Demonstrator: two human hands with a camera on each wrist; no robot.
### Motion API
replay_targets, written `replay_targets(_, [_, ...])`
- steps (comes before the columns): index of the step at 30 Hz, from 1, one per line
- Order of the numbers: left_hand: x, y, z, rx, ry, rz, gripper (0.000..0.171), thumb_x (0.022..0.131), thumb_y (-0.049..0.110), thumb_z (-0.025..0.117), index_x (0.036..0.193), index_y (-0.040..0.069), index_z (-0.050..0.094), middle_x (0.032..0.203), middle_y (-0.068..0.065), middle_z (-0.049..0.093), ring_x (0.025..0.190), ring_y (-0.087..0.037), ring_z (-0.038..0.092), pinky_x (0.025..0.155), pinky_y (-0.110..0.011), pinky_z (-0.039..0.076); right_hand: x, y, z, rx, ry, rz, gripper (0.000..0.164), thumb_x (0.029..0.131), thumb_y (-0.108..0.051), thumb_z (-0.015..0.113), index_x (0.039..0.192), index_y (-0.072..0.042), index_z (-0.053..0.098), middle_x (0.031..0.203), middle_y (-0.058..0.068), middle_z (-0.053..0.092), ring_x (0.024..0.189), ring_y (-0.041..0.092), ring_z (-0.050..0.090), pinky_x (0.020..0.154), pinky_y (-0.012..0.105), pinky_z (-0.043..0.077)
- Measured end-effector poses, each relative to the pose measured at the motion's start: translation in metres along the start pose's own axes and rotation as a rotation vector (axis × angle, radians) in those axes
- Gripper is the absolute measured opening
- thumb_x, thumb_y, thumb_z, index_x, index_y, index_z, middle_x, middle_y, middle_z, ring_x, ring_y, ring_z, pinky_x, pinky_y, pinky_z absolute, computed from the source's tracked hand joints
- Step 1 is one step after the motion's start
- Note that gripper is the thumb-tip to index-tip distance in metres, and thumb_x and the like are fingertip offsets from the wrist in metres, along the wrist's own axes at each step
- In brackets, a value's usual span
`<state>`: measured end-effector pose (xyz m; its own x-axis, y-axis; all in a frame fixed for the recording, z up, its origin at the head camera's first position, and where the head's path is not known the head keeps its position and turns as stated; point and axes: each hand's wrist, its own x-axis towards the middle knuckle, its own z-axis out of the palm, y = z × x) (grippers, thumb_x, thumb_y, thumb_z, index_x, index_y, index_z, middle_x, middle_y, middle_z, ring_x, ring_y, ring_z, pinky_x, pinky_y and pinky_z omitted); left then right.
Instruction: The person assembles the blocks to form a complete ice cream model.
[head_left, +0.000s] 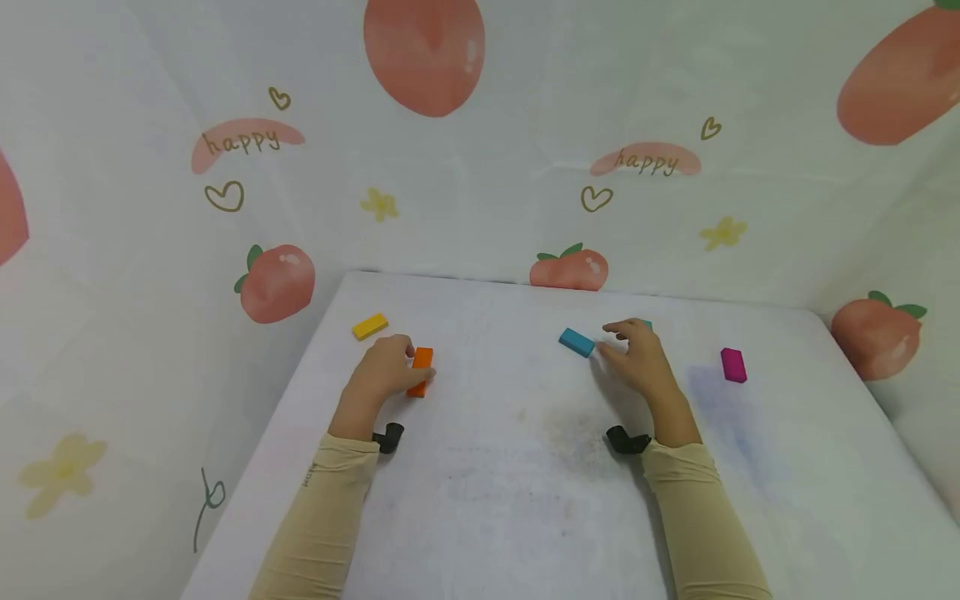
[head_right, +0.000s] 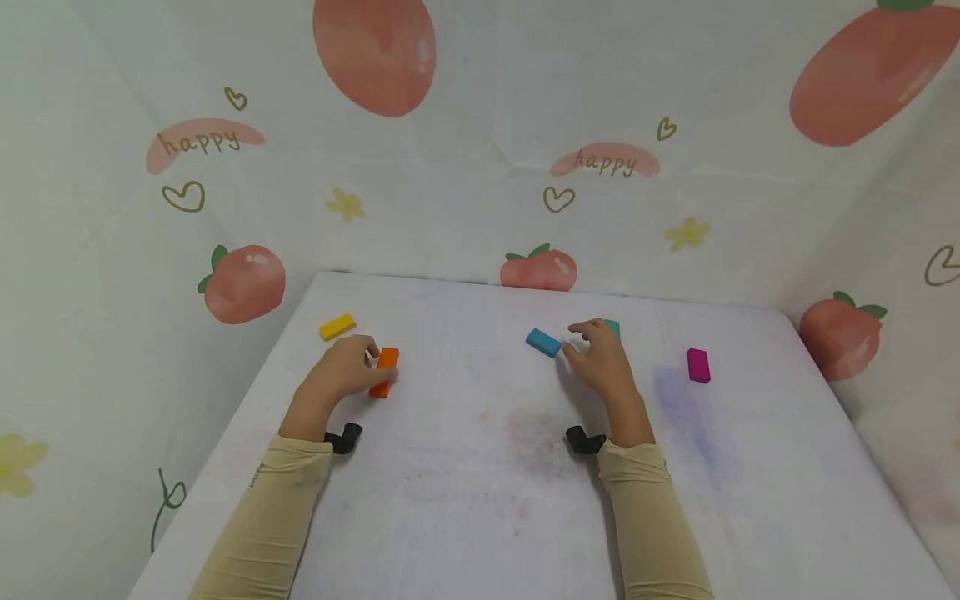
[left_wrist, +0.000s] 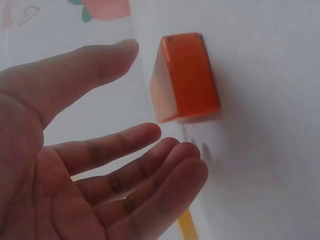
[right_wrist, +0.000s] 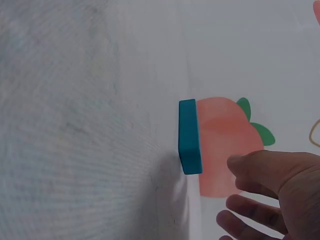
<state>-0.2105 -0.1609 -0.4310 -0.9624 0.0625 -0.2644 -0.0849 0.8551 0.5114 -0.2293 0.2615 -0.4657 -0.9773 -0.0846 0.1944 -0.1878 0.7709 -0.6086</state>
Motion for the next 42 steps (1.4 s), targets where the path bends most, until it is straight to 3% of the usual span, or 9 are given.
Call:
replay_targets(4, [0.000,0.002,0.002,0.003,-0.010,-0.010,0.054,0.095,0.037,0.078,0.128,-0.002,0.061,0.123,-0.018,0.068,0.103,-0.031,0.063,0.094,-0.047,0.058,0.001,0.001,0.003,0.003,-0.021,0.006,0.041,0.102,-0.017,0.070,0.137,0.006,0.066,0.135,0.029,0.061,0.121,0.046,0.061,0.102,0.063,0.053])
replay_targets(13, [0.004,0.002,0.006,0.016,-0.010,-0.012,0.052,0.094,0.030,0.080,0.128,-0.005,0.061,0.116,-0.019,0.069,0.091,-0.028,0.063,0.078,-0.038,0.057,0.004,-0.001,0.006,-0.001,-0.096,0.047,0.046,0.103,-0.022,0.069,0.140,0.004,0.064,0.137,0.029,0.060,0.124,0.047,0.061,0.103,0.063,0.054])
replay_targets(23, [0.006,0.004,0.006,0.015,-0.015,-0.018,0.054,0.094,0.027,0.079,0.132,-0.006,0.059,0.124,-0.022,0.068,0.099,-0.031,0.064,0.089,-0.044,0.059,0.004,-0.001,0.008,0.006,-0.122,0.033,0.044,0.103,-0.022,0.069,0.137,0.006,0.066,0.135,0.029,0.062,0.123,0.047,0.061,0.100,0.062,0.055])
replay_targets(31, [0.007,0.006,0.007,0.016,-0.012,-0.010,0.054,0.096,0.026,0.077,0.133,-0.007,0.059,0.122,-0.021,0.068,0.100,-0.030,0.064,0.093,-0.046,0.060,0.006,-0.001,0.010,0.009,-0.103,0.022,0.032,0.101,-0.016,0.071,0.124,0.007,0.073,0.126,0.029,0.066,0.117,0.047,0.064,0.098,0.061,0.056])
replay_targets(42, [0.004,0.011,0.008,0.020,-0.016,-0.014,0.054,0.096,0.026,0.078,0.133,-0.007,0.059,0.121,-0.022,0.068,0.098,-0.031,0.064,0.090,-0.045,0.060,0.006,-0.004,0.013,0.021,-0.117,0.058,0.033,0.101,-0.016,0.071,0.125,0.007,0.072,0.126,0.028,0.068,0.118,0.045,0.066,0.100,0.059,0.057])
